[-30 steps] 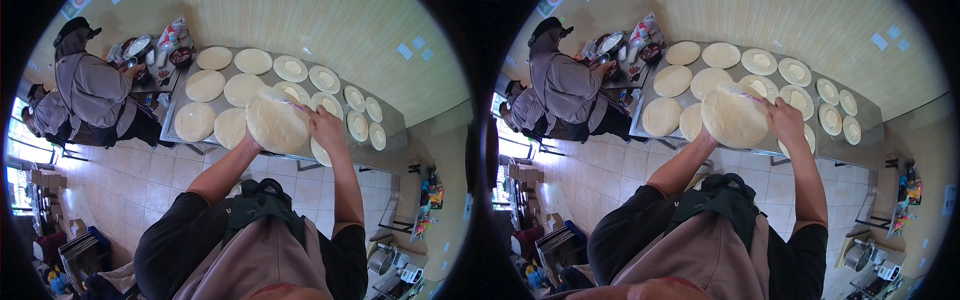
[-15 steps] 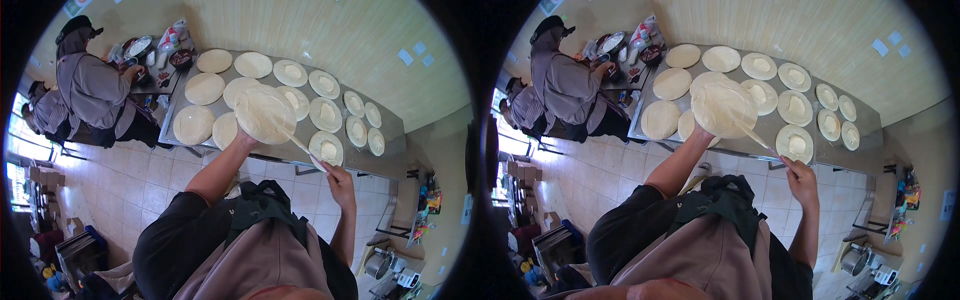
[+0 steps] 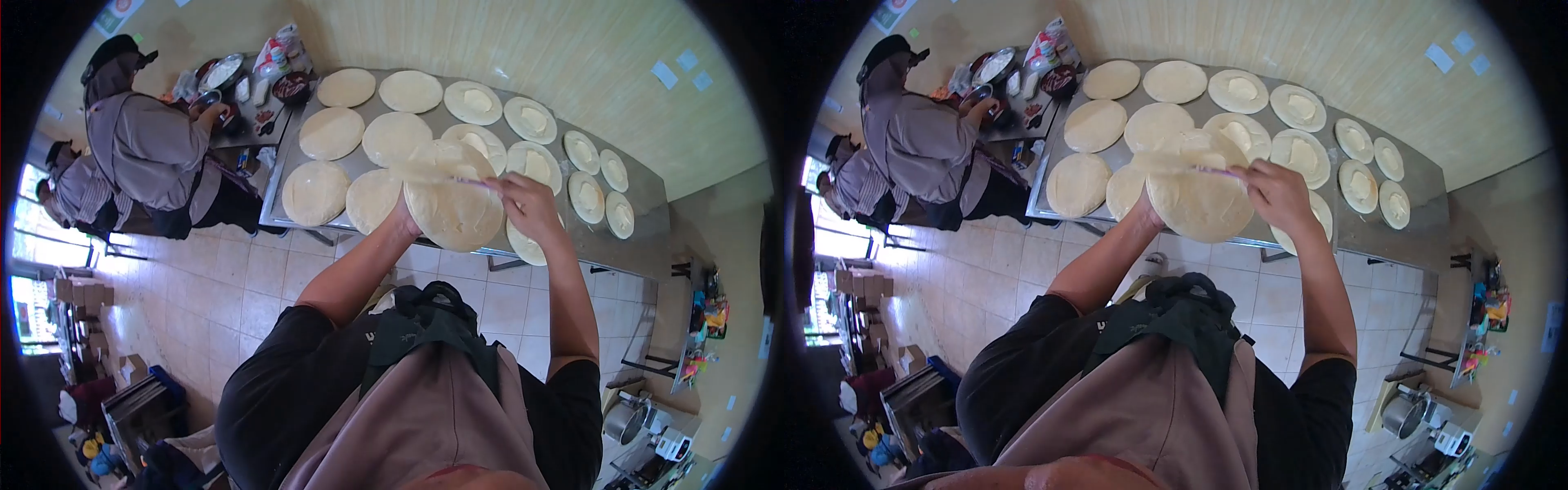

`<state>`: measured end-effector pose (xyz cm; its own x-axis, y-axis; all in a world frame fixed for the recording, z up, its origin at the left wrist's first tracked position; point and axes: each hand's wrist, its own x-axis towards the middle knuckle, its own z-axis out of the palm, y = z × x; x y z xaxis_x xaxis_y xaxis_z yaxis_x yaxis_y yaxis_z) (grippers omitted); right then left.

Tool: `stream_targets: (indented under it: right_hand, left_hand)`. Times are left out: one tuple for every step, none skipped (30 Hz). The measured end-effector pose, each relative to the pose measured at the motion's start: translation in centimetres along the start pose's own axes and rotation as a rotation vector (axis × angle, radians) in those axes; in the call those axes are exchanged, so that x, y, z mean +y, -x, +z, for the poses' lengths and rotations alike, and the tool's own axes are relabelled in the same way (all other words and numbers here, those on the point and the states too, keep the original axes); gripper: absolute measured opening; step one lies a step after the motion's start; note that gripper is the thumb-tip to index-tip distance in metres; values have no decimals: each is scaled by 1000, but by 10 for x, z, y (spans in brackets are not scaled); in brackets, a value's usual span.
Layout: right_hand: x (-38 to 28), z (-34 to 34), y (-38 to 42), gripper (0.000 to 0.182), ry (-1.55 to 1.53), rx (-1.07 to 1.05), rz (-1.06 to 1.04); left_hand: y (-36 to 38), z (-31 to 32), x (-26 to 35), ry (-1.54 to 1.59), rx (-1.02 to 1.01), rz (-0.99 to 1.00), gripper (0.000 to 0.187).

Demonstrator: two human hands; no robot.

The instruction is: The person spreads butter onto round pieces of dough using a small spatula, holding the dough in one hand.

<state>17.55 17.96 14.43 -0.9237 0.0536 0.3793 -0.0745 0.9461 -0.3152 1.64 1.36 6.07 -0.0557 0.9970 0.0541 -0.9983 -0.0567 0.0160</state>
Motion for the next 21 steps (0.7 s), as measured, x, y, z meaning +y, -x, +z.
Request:
stream_targets:
  right_hand:
    - [-6,-1,4,39,-10,-8,-10]
    - [-13,-5,11,41,-18,-26,-58]
    - [-19,-9,18,43,-25,-41,-106]
    - [-23,-16,26,43,-30,-43,-114]
    - [-26,-25,34,43,-55,-86,-130]
    - [-24,-30,40,43,-78,-127,-144]
    - [-17,-35,45,43,-80,-126,-146]
    - [-9,-39,50,42,-175,-143,-66]
    - [-6,-42,53,40,-269,-158,18]
    - [-1,-39,52,40,-266,-151,26]
    - [9,-33,46,40,-239,-23,134]
    - [20,-27,41,40,-209,107,241]
    - [28,-21,35,40,-200,118,250]
    - [33,-13,28,39,-146,124,262]
    - [33,-7,23,39,-95,129,272]
    - [30,-3,23,39,-93,137,276]
    - [26,2,24,39,-80,105,206]
    - [22,6,26,40,-69,68,134]
    - [14,8,31,40,-4,63,49]
    - [4,10,39,40,-8,59,49]
    - [-10,7,46,42,-16,22,10]
  left_hand:
    - [4,-4,3,-40,32,17,64]
    - [7,-8,6,-81,64,33,64]
    - [12,-9,7,-79,68,45,64]
    - [16,-8,9,-62,62,67,64]
    - [19,-8,10,-45,54,87,64]
    - [19,-8,12,-46,54,92,64]
    - [19,-9,13,29,60,92,63]
    - [19,-9,14,103,66,88,62]
    - [19,-5,14,100,68,82,62]
    - [20,3,12,89,47,72,62]
    - [19,8,8,77,25,58,61]
    - [16,8,5,75,21,42,61]
    - [14,7,2,70,6,38,60]
    - [11,6,0,65,-9,35,60]
    - [9,4,0,59,-11,24,60]
    - [8,2,1,43,-3,30,60]
    - [8,-1,2,27,7,41,60]
    - [10,-4,5,27,10,43,60]
    - [11,-6,7,24,19,76,60]
    - [14,-9,10,23,29,108,60]
    - [17,-13,12,27,32,111,60]
